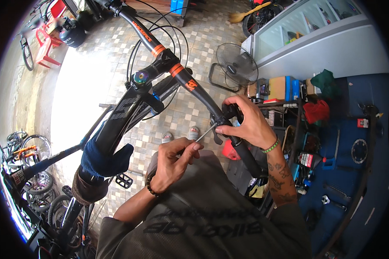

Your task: The person adjusts and routes brake and gear cables on a bicycle handlebar, using an Allen key to tighten bolts and a cable cutter to trim excess cable. They repeatedly test the shifter and brake lever, wipe the handlebar with a cloth, and secure the cable housing with zip ties.

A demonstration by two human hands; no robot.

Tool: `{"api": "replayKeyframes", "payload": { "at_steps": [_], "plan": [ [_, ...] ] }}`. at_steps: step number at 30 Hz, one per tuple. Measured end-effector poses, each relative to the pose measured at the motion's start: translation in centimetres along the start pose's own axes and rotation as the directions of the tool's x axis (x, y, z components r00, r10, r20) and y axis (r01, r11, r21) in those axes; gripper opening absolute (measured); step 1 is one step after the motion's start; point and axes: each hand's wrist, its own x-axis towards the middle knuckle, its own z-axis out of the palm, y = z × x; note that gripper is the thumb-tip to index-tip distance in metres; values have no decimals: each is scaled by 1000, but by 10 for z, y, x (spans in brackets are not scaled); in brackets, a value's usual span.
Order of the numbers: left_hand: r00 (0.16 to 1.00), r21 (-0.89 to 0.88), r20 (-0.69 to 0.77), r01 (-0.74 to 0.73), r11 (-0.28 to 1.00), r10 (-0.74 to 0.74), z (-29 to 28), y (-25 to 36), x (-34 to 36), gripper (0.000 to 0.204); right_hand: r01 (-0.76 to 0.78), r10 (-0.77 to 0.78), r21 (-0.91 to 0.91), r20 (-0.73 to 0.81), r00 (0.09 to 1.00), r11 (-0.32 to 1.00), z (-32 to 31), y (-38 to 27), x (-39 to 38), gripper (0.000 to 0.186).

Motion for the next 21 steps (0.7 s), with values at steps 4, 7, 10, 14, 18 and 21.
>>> {"api": "replayKeyframes", "payload": {
  "at_steps": [4, 7, 10, 14, 18, 21],
  "plan": [
    [999, 32, -35, 11, 999, -10, 8, 8, 3, 26, 7, -7, 18, 5, 1000, 1000, -1, 2, 1, 68],
    [999, 51, -47, 27, 998, -24, 13, 12, 5, 27, 24, -24, 1, 0, 1000, 1000, 0, 4, 1, 67],
    [998, 58, -47, 36, 998, -33, 17, 14, 5, 29, 10, -12, 80, 13, 1000, 997, 4, 11, 0, 67],
    [998, 107, -60, 40, 994, -33, 21, 23, 4, 29, 56, -56, 88, -9, 998, 995, 6, 19, 1, 67],
    [998, 226, -61, 5, 974, 9, 25, 36, 5, 27, 63, -62, 84, -18, 998, 994, 7, 22, 1, 67],
    [996, 248, -86, 4, 969, 18, 31, 38, 3, 27, 67, -65, 77, -27, 998, 995, 8, 24, 0, 67]
  ]
}}
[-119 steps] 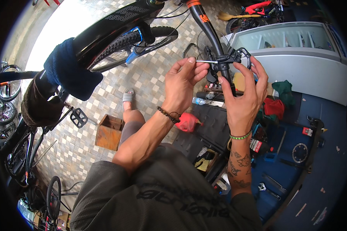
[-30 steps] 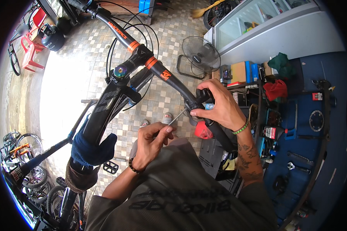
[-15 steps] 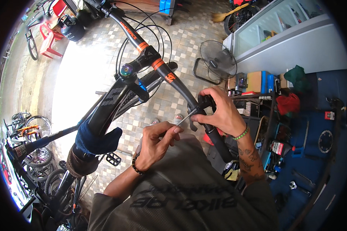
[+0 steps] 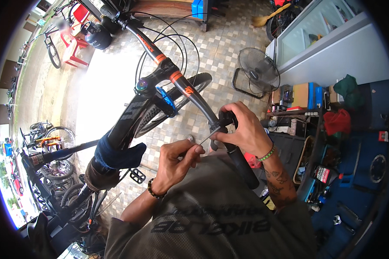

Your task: The person adjusts and routes brake and gear cables on a bicycle handlebar, using an Allen key to tighten bolts and a cable cutter to trim excess cable. They repeatedly test the shifter and brake lever, wipe the handlebar with a cloth, and secure the cable housing with zip ties.

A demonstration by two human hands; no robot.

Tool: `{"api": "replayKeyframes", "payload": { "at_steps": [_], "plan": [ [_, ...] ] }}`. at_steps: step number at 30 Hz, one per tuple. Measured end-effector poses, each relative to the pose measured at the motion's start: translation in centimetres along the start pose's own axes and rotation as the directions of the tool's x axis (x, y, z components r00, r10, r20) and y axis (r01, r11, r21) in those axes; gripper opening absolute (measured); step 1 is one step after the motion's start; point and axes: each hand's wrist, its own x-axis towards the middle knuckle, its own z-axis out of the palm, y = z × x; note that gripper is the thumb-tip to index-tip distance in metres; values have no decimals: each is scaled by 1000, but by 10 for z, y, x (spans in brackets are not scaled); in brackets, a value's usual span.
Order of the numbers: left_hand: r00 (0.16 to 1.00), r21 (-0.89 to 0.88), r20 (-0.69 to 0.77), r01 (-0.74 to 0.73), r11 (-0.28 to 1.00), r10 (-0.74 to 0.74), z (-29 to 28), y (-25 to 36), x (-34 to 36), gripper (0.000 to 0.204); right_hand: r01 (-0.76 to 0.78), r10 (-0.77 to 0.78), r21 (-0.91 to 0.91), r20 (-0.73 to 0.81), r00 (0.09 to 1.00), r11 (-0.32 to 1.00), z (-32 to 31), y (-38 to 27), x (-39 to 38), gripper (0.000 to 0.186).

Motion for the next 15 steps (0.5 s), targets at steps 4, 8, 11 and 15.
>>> {"api": "replayKeyframes", "payload": {
  "at_steps": [4, 8, 11, 15],
  "plan": [
    [998, -26, -48, 48, 999, -49, 3, 3, -2, 27, 9, -9, -4, -19, 1000, 1000, 0, -2, -1, 68],
    [998, -10, -52, 26, 1000, -27, 2, 7, 0, 29, -8, 8, 26, -8, 1000, 1000, -2, -2, -1, 68],
    [999, -11, -40, 31, 999, -32, 1, 8, 0, 30, 15, -15, -1, -22, 1000, 1000, -1, 0, -1, 69],
    [995, -43, -48, 83, 996, -85, 0, 9, -1, 32, 22, -22, 9, -38, 999, 1000, 2, 4, -2, 70]
  ]
}}
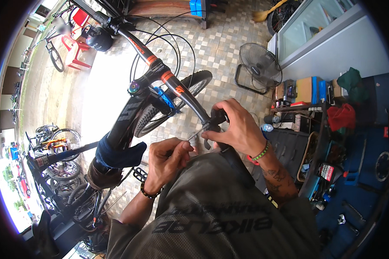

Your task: The person adjusts and routes brake and gear cables on a bicycle handlebar, using an Allen key to tighten bolts and a cable cutter to trim excess cable. They repeatedly test the shifter and brake lever, wipe the handlebar with a cloth, and secure the cable housing with zip ties.

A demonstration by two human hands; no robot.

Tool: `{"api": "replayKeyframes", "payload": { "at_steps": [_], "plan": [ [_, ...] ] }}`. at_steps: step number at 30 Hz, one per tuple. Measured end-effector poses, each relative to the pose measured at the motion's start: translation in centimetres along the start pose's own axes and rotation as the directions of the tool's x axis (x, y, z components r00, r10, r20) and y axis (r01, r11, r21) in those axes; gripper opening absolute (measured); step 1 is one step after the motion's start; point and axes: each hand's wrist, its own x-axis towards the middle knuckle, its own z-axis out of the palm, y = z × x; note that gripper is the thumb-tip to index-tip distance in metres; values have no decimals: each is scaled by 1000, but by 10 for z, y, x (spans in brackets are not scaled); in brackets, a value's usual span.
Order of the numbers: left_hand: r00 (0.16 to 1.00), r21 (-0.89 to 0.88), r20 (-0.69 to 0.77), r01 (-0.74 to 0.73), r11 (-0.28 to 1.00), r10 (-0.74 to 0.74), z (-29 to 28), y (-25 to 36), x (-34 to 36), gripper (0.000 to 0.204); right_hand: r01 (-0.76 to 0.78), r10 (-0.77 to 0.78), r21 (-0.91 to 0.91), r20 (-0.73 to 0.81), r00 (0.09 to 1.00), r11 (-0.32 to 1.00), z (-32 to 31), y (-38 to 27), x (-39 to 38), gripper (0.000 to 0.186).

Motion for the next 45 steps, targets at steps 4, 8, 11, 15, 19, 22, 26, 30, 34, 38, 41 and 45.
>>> {"api": "replayKeyframes", "payload": {
  "at_steps": [4, 8, 11, 15, 19, 22, 26, 30, 34, 38, 41, 45],
  "plan": [
    [998, -41, 11, 67, 997, -67, -1, 5, 2, 34, 11, -10, 33, -9, 1000, 999, -1, 1, 0, 68],
    [976, -151, 69, 215, 965, -207, -5, 20, 5, 36, 30, -30, 65, 0, 1000, 997, 0, 5, 1, 67],
    [982, -132, 73, 182, 974, -174, -3, 28, 7, 34, 20, -20, 74, -2, 1000, 997, 3, 8, 1, 68],
    [992, 286, 93, -112, 952, 89, -7, 34, 10, 20, -12, 8, 111, 40, 999, 994, -1, 9, 1, 71],
    [875, 620, 273, -478, 622, 400, -19, 49, 21, 13, -8, 6, 115, 14, 1000, 993, 2, 7, 2, 74],
    [763, 711, 404, -609, 351, 504, -21, 55, 21, 14, -10, 8, 119, 18, 1000, 993, 2, 7, 2, 73],
    [616, 681, 574, -725, 104, 540, -24, 58, 27, 15, -21, 17, 154, 24, 1000, 988, 3, 7, 2, 72],
    [935, 296, 309, -269, 916, 174, -24, 39, 25, 21, 13, -11, 152, -18, 1000, 988, 6, 9, 0, 70],
    [902, -427, 268, 427, 797, -339, -12, 15, 10, 48, 19, -12, 148, -48, 999, 989, 9, 9, -2, 67],
    [866, -518, 268, 499, 695, -422, 1, 29, 4, 48, 17, -8, 160, -61, 998, 987, 11, 11, -4, 65],
    [908, -186, 188, 408, 894, -375, 2, 45, 6, 47, 19, -10, 162, -52, 999, 987, 10, 11, -3, 65],
    [944, 691, 186, -323, 647, 273, 3, 54, 13, 24, 29, -21, 155, -54, 998, 988, 12, 14, -1, 67]
  ]
}}
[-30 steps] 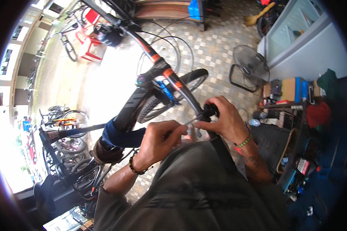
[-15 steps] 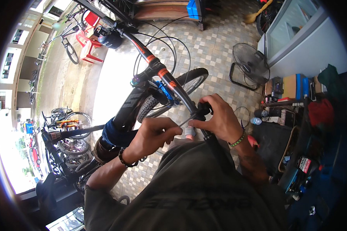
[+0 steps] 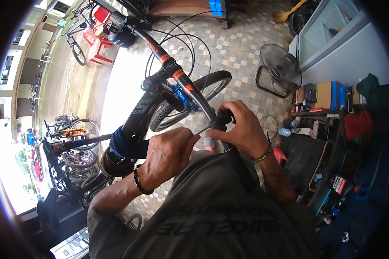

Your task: The person adjusts and routes brake and gear cables on a bicycle handlebar, using an Allen key to tighten bolts and a cable cutter to trim excess cable. They repeatedly test the shifter and brake lever, wipe the handlebar with a cloth, and secure the cable housing with zip ties.

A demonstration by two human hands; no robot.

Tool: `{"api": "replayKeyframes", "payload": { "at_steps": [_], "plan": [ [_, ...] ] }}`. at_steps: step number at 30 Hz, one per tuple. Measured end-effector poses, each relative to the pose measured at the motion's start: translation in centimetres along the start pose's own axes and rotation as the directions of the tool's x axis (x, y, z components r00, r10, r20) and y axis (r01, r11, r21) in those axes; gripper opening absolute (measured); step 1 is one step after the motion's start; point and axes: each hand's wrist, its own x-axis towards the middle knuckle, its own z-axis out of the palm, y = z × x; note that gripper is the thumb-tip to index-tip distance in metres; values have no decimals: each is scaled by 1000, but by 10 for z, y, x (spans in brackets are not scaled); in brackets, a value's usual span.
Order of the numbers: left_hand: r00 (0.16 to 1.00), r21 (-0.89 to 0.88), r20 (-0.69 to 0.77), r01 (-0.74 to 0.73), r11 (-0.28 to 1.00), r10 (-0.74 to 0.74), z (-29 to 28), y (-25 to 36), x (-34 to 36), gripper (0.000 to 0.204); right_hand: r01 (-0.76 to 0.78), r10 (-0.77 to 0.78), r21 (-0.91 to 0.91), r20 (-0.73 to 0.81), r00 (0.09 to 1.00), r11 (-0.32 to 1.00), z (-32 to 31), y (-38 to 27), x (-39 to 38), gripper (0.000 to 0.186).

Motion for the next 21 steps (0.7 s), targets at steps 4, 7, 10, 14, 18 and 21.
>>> {"api": "replayKeyframes", "payload": {
  "at_steps": [4, 7, 10, 14, 18, 21],
  "plan": [
    [979, 298, -6, -195, 934, 206, -5, 4, 0, 18, 5, -5, 10, 7, 1000, 1000, -1, -1, 1, 68],
    [992, 126, -20, -117, 985, 121, -3, -9, -2, 21, -13, 13, 4, 26, 1000, 1000, -2, -3, 1, 69],
    [996, 36, -78, -40, 999, 42, 2, -9, -12, 17, -44, 43, 13, 54, 998, 999, -2, -9, -2, 69],
    [989, 69, -102, -104, 992, 110, 4, -9, -18, 12, -57, 55, 25, 66, 996, 998, 1, -12, -5, 71],
    [991, -190, -113, 48, 981, -71, -10, -14, -18, 21, -47, 47, 9, 40, 998, 999, 2, -13, -8, 72],
    [977, -271, -22, 196, 942, -210, -8, -24, -23, 30, -53, 54, -21, 39, 998, 998, 1, -15, -7, 73]
  ]
}}
